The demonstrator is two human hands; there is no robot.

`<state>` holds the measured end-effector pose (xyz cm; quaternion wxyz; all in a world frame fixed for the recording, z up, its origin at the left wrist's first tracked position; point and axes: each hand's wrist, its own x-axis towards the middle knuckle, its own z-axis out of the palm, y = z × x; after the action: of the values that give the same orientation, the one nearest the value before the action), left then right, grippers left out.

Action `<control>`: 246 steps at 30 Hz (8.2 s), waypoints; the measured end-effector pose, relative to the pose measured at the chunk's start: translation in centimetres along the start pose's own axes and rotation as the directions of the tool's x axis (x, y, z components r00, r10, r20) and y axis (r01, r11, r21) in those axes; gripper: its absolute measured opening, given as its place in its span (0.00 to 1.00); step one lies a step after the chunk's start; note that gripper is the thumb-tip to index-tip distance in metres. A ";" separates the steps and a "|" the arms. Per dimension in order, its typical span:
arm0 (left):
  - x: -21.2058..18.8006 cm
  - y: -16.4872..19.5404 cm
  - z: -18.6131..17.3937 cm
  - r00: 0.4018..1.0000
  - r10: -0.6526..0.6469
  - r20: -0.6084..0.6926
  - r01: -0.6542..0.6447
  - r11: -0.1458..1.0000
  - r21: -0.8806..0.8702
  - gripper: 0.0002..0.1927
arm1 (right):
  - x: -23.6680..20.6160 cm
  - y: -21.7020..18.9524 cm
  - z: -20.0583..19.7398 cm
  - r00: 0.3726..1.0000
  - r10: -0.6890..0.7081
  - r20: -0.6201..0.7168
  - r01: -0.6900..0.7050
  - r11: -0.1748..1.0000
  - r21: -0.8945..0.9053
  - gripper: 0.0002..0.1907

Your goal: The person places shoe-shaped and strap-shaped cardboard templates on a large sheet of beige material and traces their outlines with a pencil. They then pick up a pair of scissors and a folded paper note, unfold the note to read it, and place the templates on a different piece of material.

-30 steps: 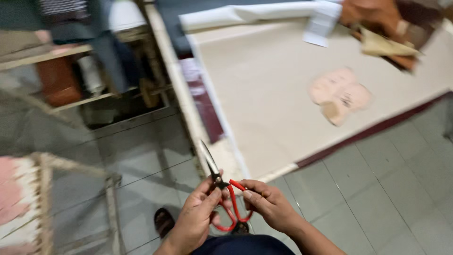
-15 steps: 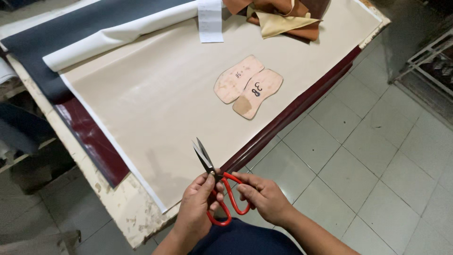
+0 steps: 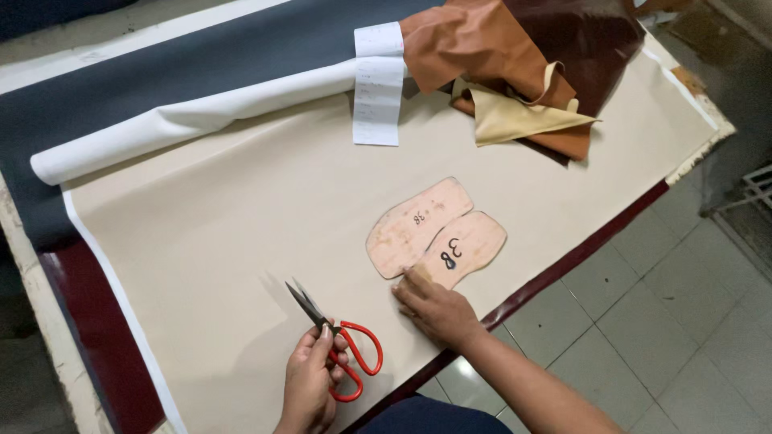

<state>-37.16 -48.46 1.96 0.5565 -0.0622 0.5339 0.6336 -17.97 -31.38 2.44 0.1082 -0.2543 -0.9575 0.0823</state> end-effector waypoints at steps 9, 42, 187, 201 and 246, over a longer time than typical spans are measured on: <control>3.0 1.6 3.0 0.991 0.011 -0.132 -0.016 0.999 -0.030 0.15 | 3.6 16.1 -2.8 0.776 0.629 0.059 -0.630 0.777 0.006 0.40; 1.3 -20.7 34.6 0.881 0.082 -0.466 -0.189 0.963 -0.189 0.16 | 16.4 45.3 -11.5 0.875 0.373 0.310 -0.469 0.490 0.734 0.23; 10.4 -2.7 23.1 0.549 0.787 -0.283 0.001 0.338 0.941 0.24 | 3.6 54.9 -12.0 0.627 0.681 0.377 -0.327 -0.209 0.922 0.08; 11.8 -0.3 18.2 0.513 0.703 -0.493 -0.003 0.576 0.817 0.20 | 15.7 33.0 -5.8 0.694 0.111 0.712 -0.717 0.204 0.667 0.16; 12.7 0.5 26.8 0.943 0.315 -0.111 -0.325 0.943 -0.079 0.24 | 13.0 26.8 -8.9 0.630 -0.072 0.773 -0.767 0.097 0.634 0.36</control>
<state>-28.51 -20.29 5.04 0.4160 -0.0317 0.5322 0.7367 -14.16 -0.95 7.47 -0.1186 -0.3255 -0.5491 0.7606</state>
